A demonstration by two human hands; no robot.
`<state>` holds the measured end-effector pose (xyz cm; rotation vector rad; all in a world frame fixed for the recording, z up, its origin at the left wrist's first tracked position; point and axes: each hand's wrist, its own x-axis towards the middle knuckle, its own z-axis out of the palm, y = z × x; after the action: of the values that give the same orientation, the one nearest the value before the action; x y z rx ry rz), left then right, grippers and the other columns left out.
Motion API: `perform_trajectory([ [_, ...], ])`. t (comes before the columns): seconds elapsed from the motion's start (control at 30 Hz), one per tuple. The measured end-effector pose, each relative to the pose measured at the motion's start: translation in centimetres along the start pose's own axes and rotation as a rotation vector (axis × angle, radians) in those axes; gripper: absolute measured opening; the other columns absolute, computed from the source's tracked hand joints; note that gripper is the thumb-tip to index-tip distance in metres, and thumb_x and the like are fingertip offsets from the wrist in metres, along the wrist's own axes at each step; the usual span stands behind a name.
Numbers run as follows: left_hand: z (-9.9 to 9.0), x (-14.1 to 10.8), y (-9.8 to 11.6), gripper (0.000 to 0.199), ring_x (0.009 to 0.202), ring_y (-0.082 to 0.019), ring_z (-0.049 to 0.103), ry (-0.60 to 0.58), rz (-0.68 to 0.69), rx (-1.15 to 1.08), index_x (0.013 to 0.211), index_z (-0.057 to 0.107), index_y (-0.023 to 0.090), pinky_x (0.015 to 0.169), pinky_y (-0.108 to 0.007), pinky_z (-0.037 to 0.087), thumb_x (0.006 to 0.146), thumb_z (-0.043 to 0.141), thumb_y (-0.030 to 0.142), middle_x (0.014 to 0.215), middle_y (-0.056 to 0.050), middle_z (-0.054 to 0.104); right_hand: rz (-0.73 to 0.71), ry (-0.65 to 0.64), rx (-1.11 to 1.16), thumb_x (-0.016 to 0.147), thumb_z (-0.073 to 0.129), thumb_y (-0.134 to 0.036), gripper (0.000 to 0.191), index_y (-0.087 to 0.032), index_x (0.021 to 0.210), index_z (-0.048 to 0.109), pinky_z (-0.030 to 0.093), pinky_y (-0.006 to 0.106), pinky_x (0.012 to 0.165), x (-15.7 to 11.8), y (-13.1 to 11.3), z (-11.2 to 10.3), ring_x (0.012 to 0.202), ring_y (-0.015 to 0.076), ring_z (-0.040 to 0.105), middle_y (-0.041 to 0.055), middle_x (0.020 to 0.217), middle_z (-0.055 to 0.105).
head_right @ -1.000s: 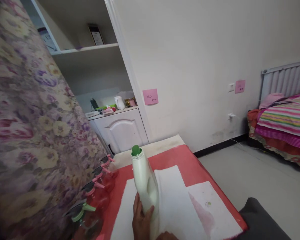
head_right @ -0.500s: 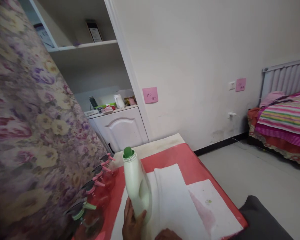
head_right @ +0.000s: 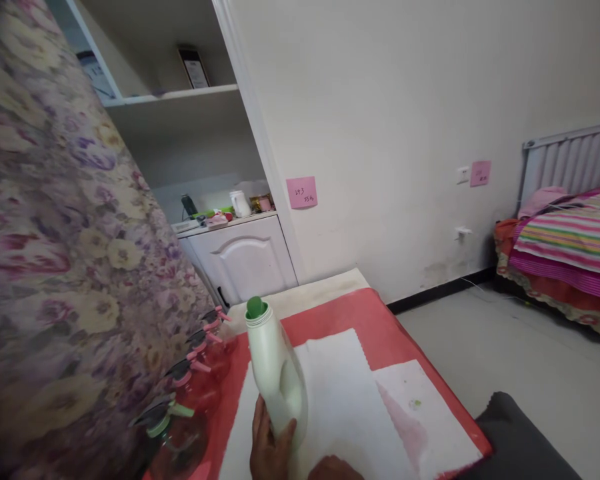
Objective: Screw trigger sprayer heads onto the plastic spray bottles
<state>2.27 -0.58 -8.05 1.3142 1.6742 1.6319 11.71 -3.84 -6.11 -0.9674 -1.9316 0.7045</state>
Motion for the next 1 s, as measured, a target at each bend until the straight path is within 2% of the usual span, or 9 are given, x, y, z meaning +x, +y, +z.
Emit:
perform_trajectory([
  [0.13, -0.4, -0.1, 0.2, 0.048, 0.139, -0.033, 0.039, 0.047, 0.011, 0.054, 0.11, 0.062, 0.023, 0.114, -0.041, 0.038, 0.067, 0.07, 0.043, 0.147, -0.008, 0.048, -0.031, 0.063, 0.056, 0.095, 0.058, -0.032, 0.029, -0.034, 0.124, 0.058, 0.055, 0.04, 0.092, 3.3, -0.9, 2.7, 0.114, 0.0233, 0.06, 0.0032, 0.135, 0.057],
  [0.2, -0.5, 0.0, 0.4, 0.046, 0.139, -0.033, 0.04, 0.042, 0.02, 0.084, 0.11, 0.063, 0.023, 0.113, -0.039, 0.039, 0.069, 0.07, 0.042, 0.146, -0.008, 0.048, -0.042, 0.086, 0.082, 0.097, 0.051, -0.027, 0.041, -0.048, 0.132, 0.048, 0.058, 0.042, 0.089, 4.2, -1.2, 3.9, 0.119, 0.0257, 0.059, -0.0046, 0.139, 0.056],
  [0.27, -0.7, 0.2, 0.5, 0.044, 0.138, -0.033, 0.04, 0.032, 0.026, 0.101, 0.109, 0.064, 0.023, 0.113, -0.039, 0.039, 0.069, 0.069, 0.042, 0.146, -0.008, 0.048, -0.037, 0.114, 0.118, 0.1, 0.037, -0.023, 0.052, -0.055, 0.141, 0.034, 0.06, 0.045, 0.088, 4.6, -1.4, 4.9, 0.123, 0.0275, 0.057, -0.0077, 0.139, 0.057],
  [0.4, -0.8, 0.5, 0.5, 0.051, 0.137, -0.033, 0.042, 0.031, 0.02, 0.059, 0.115, 0.062, 0.023, 0.113, -0.038, 0.039, 0.069, 0.07, 0.043, 0.147, -0.008, 0.048, 0.012, 0.17, 0.306, 0.101, 0.017, -0.016, 0.058, -0.045, 0.151, 0.013, 0.054, 0.051, 0.099, 4.9, -1.8, 6.4, 0.132, 0.0283, 0.048, -0.0013, 0.144, 0.053],
  [0.53, -0.5, 0.4, 1.4, 0.058, 0.139, -0.031, 0.04, 0.035, 0.023, 0.023, 0.125, 0.057, 0.023, 0.116, -0.036, 0.034, 0.072, 0.068, 0.044, 0.151, -0.007, 0.044, 0.017, 0.141, 0.454, 0.101, 0.017, -0.014, 0.059, -0.045, 0.151, 0.011, 0.051, 0.052, 0.103, 5.4, -2.2, 6.8, 0.139, 0.0267, 0.039, -0.0019, 0.144, 0.053],
  [0.63, 0.1, 0.5, 2.9, 0.058, 0.14, -0.032, 0.039, 0.025, 0.04, -0.027, 0.126, 0.056, 0.021, 0.116, -0.037, 0.033, 0.073, 0.067, 0.043, 0.154, -0.009, 0.039, 0.05, 0.183, 0.452, 0.102, 0.017, -0.018, 0.056, -0.044, 0.151, 0.013, 0.048, 0.053, 0.106, 6.0, -2.2, 6.6, 0.142, 0.0265, 0.033, -0.0007, 0.143, 0.053],
  [0.8, 2.2, 1.4, 4.7, 0.045, 0.143, -0.03, 0.034, -0.048, 0.093, -0.031, 0.119, 0.059, 0.019, 0.117, -0.038, 0.03, 0.078, 0.061, 0.038, 0.155, -0.011, 0.036, 0.093, 0.326, 0.319, 0.1, -0.003, -0.02, 0.059, -0.042, 0.151, 0.018, 0.042, 0.058, 0.108, 6.8, -0.4, 5.9, 0.145, 0.0258, 0.03, 0.0005, 0.14, 0.056],
  [0.9, 3.6, 1.6, 3.9, 0.044, 0.141, -0.03, 0.037, -0.087, 0.097, -0.008, 0.118, 0.059, 0.018, 0.117, -0.041, 0.03, 0.077, 0.063, 0.036, 0.155, -0.012, 0.037, 0.056, 0.397, 0.259, 0.098, -0.01, -0.021, 0.062, -0.045, 0.151, 0.011, 0.045, 0.058, 0.106, 6.9, 2.0, 6.0, 0.145, 0.0258, 0.029, -0.0022, 0.145, 0.051],
  [1.0, 4.7, 1.6, 2.3, 0.045, 0.141, -0.03, 0.036, -0.089, 0.078, -0.035, 0.118, 0.058, 0.019, 0.118, -0.041, 0.029, 0.077, 0.063, 0.036, 0.155, -0.012, 0.036, 0.051, 0.409, 0.238, 0.102, 0.003, -0.028, 0.053, -0.047, 0.151, 0.006, 0.049, 0.057, 0.103, 6.7, 4.5, 6.9, 0.143, 0.028, 0.034, -0.003, 0.149, 0.046],
])
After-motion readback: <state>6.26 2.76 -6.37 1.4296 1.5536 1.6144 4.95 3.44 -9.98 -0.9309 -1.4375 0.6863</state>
